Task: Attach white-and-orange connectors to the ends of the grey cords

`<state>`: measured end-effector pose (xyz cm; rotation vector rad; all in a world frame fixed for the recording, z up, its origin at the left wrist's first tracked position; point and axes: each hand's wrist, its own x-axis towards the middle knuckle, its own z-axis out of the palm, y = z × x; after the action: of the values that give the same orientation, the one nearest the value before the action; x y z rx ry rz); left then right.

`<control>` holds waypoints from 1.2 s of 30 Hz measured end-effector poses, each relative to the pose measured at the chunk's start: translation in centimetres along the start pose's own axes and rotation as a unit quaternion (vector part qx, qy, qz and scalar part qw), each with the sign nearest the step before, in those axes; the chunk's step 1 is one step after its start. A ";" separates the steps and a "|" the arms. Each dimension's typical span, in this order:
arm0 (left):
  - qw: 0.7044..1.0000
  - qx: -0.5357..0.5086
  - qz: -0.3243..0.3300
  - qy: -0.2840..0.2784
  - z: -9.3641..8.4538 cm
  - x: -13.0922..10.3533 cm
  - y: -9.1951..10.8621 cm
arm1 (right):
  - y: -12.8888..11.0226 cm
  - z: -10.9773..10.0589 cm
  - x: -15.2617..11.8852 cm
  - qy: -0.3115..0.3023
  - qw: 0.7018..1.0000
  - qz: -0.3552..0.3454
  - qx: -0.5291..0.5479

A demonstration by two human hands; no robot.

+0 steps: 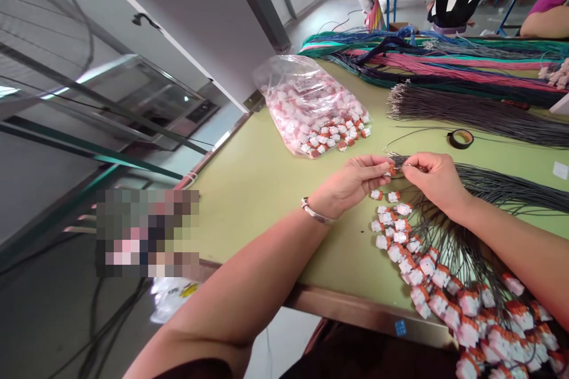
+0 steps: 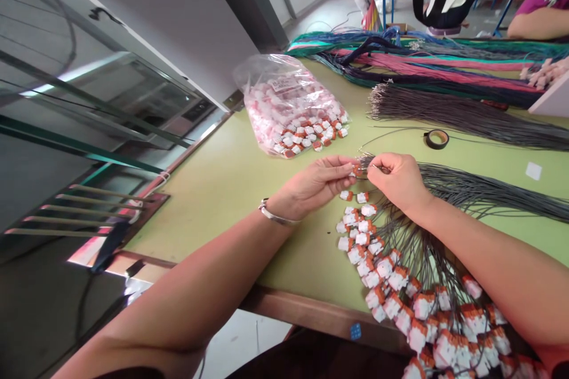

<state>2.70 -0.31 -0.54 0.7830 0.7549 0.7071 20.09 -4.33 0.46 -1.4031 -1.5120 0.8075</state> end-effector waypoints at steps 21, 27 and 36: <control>0.984 0.159 0.068 0.038 0.7 -0.5 0.2 | 0.8 0.2 -0.1 -0.029 0.998 -0.019 -0.056; 0.965 0.249 0.072 0.034 0.2 -0.4 0.5 | 1.1 0.2 -0.2 -0.052 0.993 -0.061 -0.089; 0.982 0.185 0.031 0.007 0.4 0.2 -0.2 | 0.9 0.2 0.0 -0.084 0.996 0.005 -0.039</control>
<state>3.18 -0.43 -0.58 1.1441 0.8917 0.6355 20.30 -4.21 -0.47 -1.4309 -1.6813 0.9002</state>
